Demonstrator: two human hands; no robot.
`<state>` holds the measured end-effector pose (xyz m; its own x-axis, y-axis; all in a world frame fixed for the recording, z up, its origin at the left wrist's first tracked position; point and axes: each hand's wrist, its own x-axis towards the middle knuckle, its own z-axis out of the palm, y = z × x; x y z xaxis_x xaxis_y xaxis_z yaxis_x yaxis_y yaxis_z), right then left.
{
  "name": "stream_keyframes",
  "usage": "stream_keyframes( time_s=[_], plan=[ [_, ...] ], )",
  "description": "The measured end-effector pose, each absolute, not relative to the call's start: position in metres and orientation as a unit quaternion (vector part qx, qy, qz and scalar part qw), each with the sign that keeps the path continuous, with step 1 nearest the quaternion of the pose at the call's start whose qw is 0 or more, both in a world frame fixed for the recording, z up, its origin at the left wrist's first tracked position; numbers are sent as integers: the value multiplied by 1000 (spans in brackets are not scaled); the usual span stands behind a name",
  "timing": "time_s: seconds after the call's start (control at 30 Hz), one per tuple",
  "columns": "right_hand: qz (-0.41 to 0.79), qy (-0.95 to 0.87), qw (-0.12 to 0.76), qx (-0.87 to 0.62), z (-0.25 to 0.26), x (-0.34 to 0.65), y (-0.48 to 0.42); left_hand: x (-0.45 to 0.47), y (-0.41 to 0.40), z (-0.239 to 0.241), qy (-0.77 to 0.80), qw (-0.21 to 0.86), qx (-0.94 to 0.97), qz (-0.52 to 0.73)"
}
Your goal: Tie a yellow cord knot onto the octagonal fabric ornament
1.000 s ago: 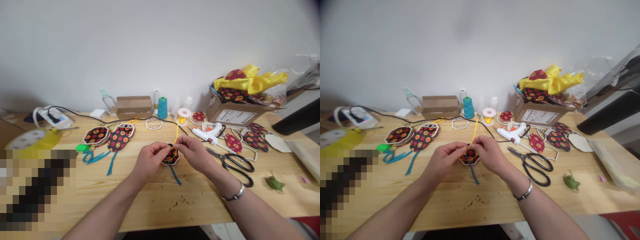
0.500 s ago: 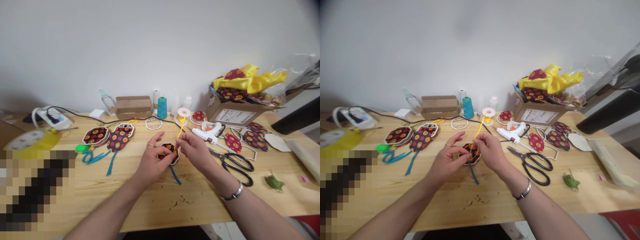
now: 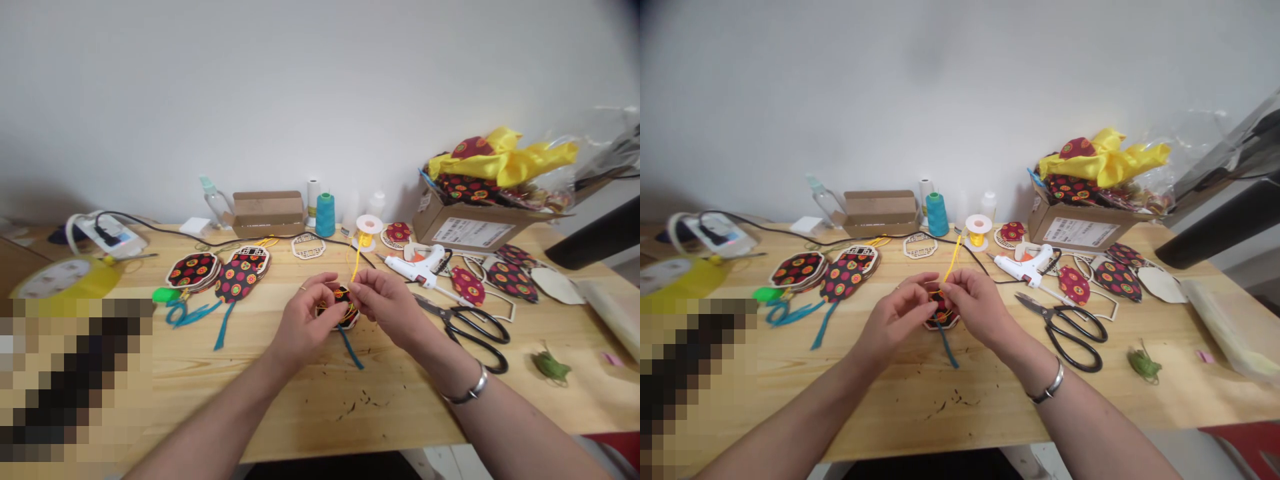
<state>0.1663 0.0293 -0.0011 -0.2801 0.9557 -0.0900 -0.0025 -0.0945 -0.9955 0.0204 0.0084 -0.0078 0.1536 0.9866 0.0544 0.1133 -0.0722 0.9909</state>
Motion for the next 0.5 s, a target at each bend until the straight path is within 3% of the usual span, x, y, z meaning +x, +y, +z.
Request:
stream_keyframes(
  time_s=[0.13,0.3,0.5],
  plan=[
    [555,-576,388,-457,-4,167,29,21,9,-7,441,565,517,467],
    [489,-632,362,-480,-7,168,30,22,11,-10,452,582,527,422],
    [509,-622,356,-477,-5,168,31,19,13,-7,481,599,492,410]
  ],
)
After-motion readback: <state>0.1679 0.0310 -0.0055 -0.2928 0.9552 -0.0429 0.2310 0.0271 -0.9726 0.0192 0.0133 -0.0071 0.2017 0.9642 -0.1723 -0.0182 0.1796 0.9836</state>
